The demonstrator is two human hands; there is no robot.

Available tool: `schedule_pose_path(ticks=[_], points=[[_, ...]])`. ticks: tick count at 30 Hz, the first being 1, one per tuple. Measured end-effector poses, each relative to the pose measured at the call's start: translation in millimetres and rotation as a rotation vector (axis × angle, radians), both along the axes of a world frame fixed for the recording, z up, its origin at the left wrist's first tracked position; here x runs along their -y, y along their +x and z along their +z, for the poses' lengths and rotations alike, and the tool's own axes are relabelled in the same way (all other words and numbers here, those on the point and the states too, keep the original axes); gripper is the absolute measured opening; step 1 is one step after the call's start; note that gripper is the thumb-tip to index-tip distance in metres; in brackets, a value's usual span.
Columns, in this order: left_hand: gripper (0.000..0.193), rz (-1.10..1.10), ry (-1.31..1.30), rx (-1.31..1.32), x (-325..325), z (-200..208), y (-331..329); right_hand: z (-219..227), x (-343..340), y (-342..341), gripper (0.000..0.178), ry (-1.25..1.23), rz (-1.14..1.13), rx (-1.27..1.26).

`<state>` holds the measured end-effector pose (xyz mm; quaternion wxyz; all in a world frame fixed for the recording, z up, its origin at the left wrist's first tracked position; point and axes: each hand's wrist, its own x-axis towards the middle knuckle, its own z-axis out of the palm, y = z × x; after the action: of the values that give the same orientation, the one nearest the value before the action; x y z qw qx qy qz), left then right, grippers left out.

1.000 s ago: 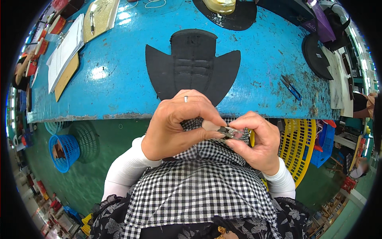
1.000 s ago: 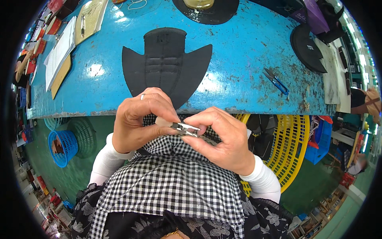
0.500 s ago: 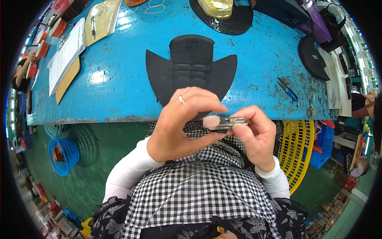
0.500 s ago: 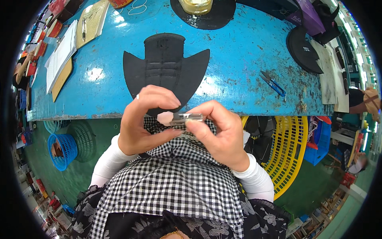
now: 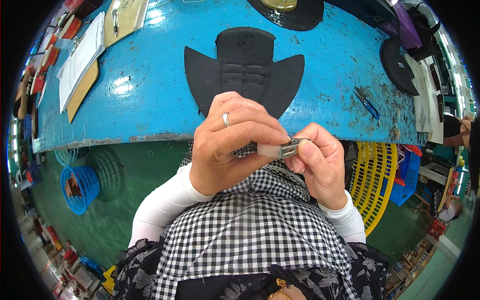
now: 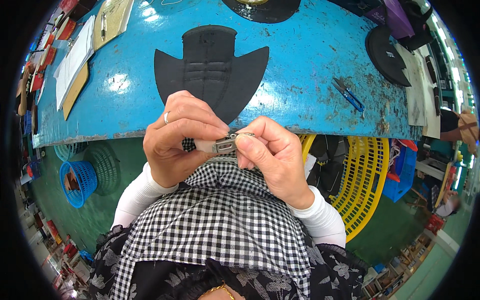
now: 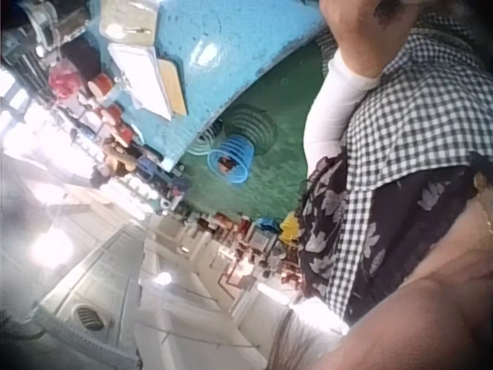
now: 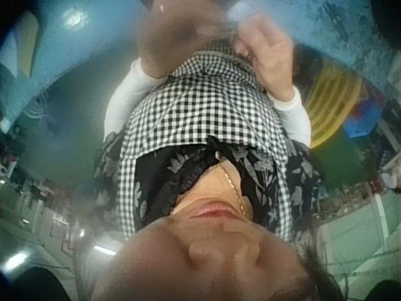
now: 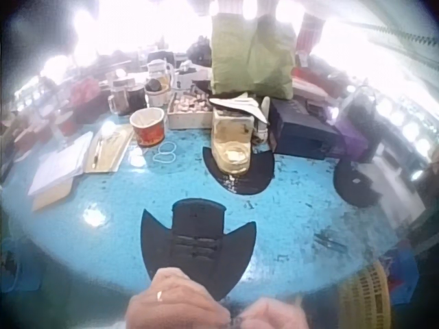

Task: The person applies adhesive to black shoe upper components using a small brush.

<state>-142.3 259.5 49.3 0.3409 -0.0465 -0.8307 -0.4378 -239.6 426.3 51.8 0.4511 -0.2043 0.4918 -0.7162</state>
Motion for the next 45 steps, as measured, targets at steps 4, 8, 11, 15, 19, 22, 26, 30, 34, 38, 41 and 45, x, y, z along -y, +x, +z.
schedule_pose_path(ticks=[4,8,11,15,19,22,26,30,34,38,41,45], points=[[0.027,-0.022,0.045,0.043,-1,-1,1,-1,2,5,0.014,0.002,-0.044,-0.014],[0.027,-0.019,0.06,0.046,0,-4,4,-2,3,10,0.013,0.007,-0.065,-0.035],[0.034,-0.108,0.133,0.071,2,-5,2,-1,5,13,0.009,0.022,-0.126,-0.069],[0.057,-0.201,0.39,0.204,0,3,5,-4,2,6,0.012,0.014,-0.171,-0.457],[0.054,-0.187,0.527,0.206,-2,-2,5,-8,9,3,0.022,-0.175,-0.211,-0.504],[0.051,-0.226,0.64,0.195,-2,-4,9,-8,8,0,0.026,-0.207,-0.129,-0.524],[0.056,-0.273,0.618,0.328,8,-6,6,-9,13,-7,0.027,-0.066,-0.071,-0.318],[0.051,-0.175,0.446,0.24,22,0,9,0,26,-48,0.025,-0.004,-0.071,-0.251],[0.01,0.155,0.627,0.223,45,-15,37,19,72,-130,0.016,0.023,-0.219,-0.501],[0.01,0.36,0.597,0.34,57,-20,50,11,134,-210,0.019,0.088,-0.206,-0.694],[0.017,0.384,0.531,0.353,67,-37,61,-3,168,-240,0.02,0.189,-0.175,-0.981],[0.018,0.301,0.262,0.459,79,-31,69,-9,190,-248,0.02,0.403,-0.132,-1.513]])
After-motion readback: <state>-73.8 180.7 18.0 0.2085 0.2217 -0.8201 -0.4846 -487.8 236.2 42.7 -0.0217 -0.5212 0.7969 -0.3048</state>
